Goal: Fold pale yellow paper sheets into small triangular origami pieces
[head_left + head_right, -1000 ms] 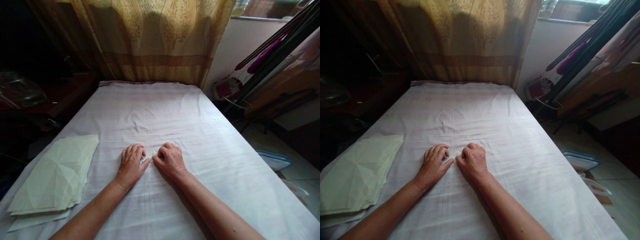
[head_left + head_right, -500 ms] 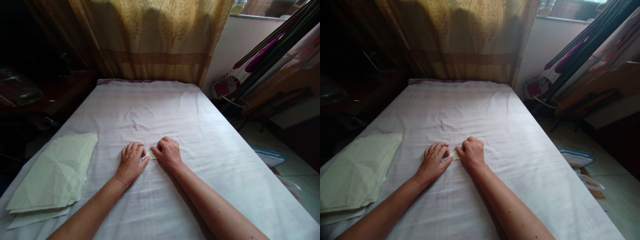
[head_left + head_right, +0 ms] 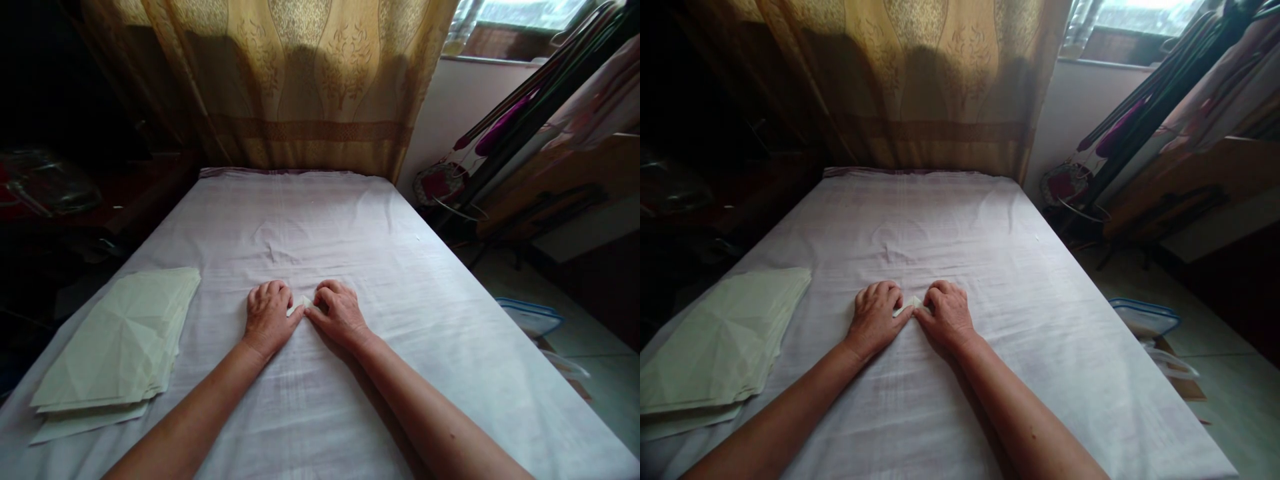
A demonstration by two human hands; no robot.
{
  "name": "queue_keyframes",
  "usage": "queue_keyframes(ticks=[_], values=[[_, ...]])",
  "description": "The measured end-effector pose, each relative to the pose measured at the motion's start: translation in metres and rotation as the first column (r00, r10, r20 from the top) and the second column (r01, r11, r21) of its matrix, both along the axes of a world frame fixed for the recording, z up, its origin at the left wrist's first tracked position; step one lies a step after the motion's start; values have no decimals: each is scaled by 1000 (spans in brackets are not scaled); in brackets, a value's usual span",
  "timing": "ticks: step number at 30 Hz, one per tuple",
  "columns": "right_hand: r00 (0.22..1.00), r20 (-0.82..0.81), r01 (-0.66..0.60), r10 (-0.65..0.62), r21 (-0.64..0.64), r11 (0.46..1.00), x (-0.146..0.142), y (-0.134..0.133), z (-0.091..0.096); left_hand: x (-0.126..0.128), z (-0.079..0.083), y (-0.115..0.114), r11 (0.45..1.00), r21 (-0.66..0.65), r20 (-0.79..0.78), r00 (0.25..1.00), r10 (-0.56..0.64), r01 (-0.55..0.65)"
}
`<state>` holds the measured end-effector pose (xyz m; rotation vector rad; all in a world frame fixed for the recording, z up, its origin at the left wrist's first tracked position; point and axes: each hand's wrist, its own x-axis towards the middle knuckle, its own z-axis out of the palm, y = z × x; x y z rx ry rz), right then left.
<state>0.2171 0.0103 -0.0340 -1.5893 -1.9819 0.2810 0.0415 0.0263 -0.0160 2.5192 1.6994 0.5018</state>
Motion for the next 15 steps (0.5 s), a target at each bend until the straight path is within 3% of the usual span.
queue_keyframes(ticks=[15], values=[[998,-54,-48,46,-29,998,13,-1,1,13,10,10,997,-37,-70,995,70,-73]])
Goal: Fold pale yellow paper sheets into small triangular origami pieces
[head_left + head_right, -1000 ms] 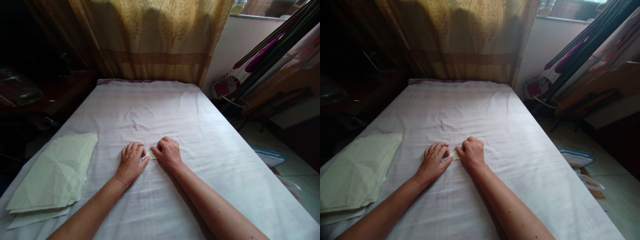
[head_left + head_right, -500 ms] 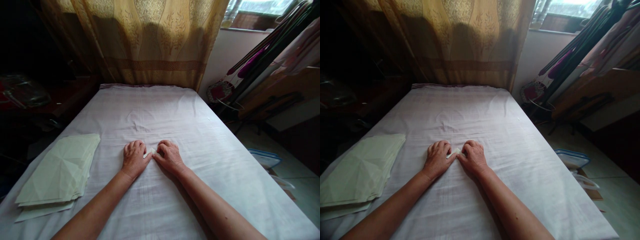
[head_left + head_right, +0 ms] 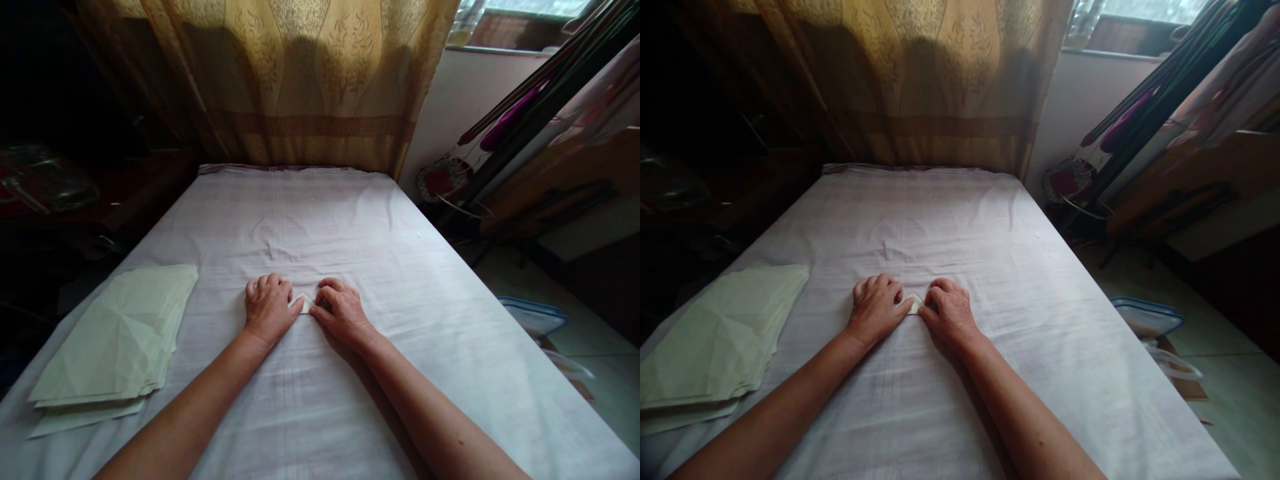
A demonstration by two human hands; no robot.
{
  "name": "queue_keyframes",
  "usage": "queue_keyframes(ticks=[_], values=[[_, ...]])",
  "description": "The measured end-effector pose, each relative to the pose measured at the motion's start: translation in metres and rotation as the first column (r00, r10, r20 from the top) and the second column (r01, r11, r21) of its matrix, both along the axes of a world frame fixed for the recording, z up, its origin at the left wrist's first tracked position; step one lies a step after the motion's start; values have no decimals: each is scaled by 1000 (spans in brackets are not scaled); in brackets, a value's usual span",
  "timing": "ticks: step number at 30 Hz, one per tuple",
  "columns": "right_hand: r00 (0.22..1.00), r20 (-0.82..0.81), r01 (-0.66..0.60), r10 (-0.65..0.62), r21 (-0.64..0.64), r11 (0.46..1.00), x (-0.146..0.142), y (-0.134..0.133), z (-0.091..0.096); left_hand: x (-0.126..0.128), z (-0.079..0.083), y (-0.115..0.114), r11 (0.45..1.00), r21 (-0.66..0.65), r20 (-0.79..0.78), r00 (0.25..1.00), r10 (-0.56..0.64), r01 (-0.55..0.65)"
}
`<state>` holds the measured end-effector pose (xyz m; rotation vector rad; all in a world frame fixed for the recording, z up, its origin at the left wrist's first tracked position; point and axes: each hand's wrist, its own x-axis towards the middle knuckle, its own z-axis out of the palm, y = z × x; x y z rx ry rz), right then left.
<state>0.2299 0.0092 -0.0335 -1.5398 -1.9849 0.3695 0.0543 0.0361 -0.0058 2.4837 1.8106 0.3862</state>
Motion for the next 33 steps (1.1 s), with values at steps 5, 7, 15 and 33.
queue_keyframes(ticks=[5,7,15,33], values=[[999,-24,-38,38,5,999,6,3,-3,1,-1,10,999,29,-7,1000,-15,15],[995,-51,-81,82,9,997,10,3,-3,1,-3,10,999,37,-8,1000,-15,16],[990,-49,-133,135,39,990,16,-1,-3,-6,-3,14,999,1,20,999,-38,38],[995,-55,-73,81,129,989,13,-11,-7,-31,-2,-15,957,50,161,943,-290,286]])
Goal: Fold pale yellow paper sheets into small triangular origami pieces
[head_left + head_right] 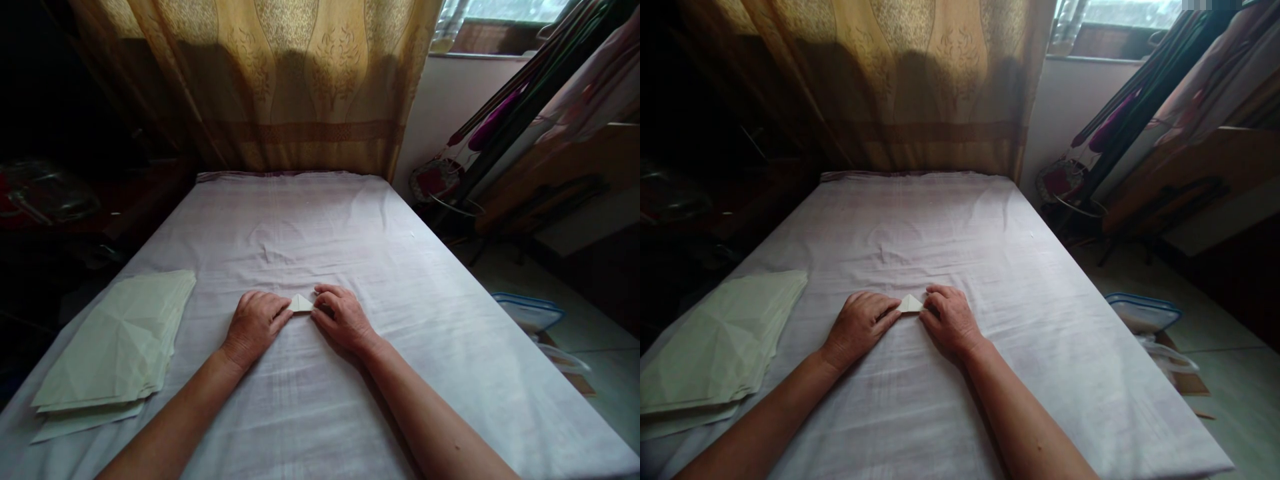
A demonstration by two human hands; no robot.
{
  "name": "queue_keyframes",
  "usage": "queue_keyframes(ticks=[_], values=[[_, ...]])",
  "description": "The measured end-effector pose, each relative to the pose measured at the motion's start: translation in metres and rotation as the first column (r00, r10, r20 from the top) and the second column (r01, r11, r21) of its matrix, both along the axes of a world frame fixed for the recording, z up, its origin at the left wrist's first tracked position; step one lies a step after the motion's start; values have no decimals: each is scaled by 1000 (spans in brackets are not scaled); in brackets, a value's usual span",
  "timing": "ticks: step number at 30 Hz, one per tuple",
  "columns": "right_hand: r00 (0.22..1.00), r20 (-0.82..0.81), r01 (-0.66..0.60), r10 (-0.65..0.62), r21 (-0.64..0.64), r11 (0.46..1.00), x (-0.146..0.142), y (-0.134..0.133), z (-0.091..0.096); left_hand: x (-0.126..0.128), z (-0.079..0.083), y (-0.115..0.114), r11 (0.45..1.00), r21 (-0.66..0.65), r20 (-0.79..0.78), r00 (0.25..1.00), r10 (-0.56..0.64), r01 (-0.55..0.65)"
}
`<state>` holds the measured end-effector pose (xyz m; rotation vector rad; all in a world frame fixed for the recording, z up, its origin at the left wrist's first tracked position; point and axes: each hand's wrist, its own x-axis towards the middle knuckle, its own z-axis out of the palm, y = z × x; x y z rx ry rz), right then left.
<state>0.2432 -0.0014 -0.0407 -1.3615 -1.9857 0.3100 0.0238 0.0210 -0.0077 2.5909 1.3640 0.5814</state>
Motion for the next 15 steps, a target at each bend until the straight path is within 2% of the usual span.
queue_keyframes(ticks=[4,10,15], values=[[997,-73,29,-28,2,1000,-1,0,3,2,1,0,998,-56,45,998,43,-40],[992,-43,119,-121,-45,992,-2,-1,6,7,5,2,987,-149,131,988,76,-57],[970,-153,171,-188,-116,978,-5,-2,9,10,7,2,981,-178,177,978,108,-76]])
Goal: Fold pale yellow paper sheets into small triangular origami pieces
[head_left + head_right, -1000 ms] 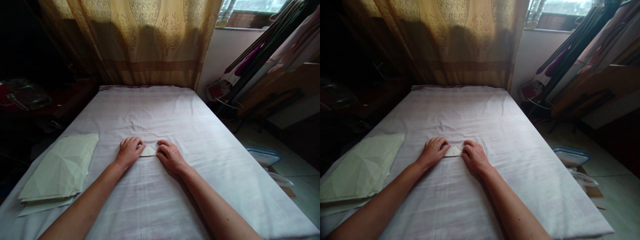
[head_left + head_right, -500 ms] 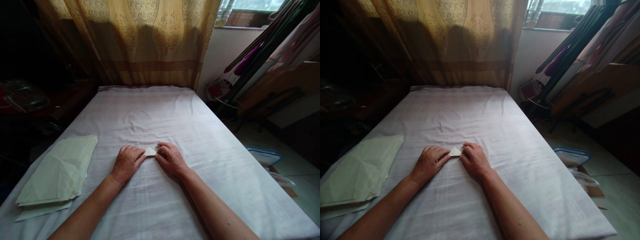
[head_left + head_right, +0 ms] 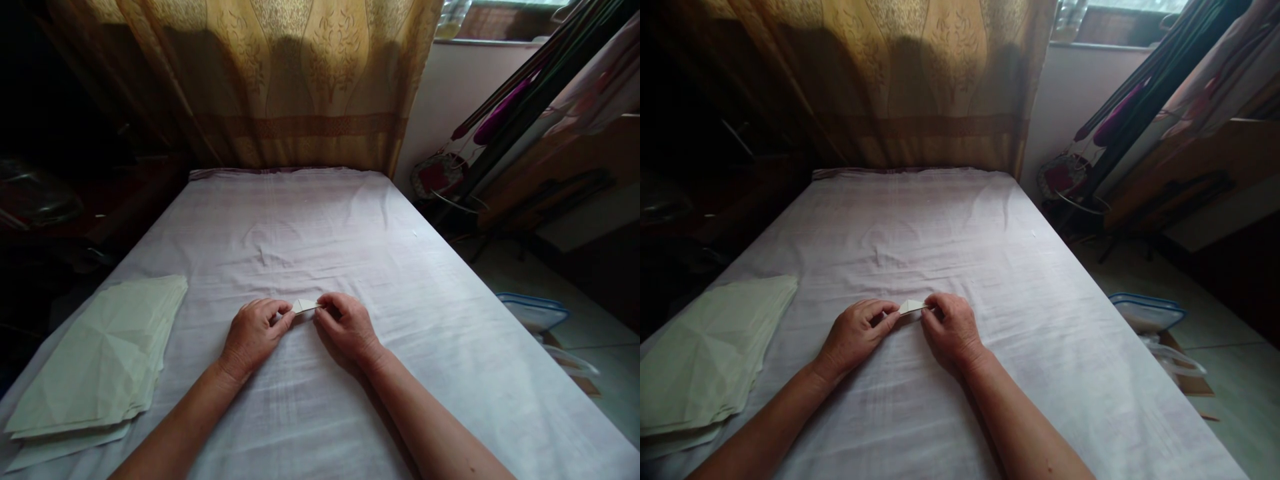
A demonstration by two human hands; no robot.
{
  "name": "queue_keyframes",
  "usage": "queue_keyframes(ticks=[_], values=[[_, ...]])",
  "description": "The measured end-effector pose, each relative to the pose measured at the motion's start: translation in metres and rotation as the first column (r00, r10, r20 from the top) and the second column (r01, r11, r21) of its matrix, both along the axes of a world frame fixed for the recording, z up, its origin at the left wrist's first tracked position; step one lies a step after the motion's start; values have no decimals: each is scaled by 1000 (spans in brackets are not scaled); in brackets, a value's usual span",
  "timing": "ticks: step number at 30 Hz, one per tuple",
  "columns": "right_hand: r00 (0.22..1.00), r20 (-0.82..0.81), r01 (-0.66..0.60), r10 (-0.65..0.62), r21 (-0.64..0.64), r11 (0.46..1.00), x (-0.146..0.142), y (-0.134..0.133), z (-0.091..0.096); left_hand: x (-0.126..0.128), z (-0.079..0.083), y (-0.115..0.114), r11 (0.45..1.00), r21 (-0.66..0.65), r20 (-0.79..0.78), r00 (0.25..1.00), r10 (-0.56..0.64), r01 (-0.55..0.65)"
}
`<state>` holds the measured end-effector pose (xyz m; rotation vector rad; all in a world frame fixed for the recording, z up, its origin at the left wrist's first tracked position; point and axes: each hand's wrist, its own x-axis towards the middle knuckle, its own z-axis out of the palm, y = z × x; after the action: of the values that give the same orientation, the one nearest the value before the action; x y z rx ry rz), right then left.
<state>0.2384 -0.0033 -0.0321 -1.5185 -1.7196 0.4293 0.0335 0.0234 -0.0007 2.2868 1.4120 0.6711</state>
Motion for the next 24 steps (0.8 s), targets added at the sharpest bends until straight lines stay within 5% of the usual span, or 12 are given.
queue_keyframes(ticks=[15,24], values=[[900,-422,36,-107,-172,984,-10,-1,9,0,-11,-5,1000,25,-12,1000,13,-13],[885,-455,18,-102,-185,983,-12,0,11,-1,-17,-2,995,-44,125,987,99,-94]])
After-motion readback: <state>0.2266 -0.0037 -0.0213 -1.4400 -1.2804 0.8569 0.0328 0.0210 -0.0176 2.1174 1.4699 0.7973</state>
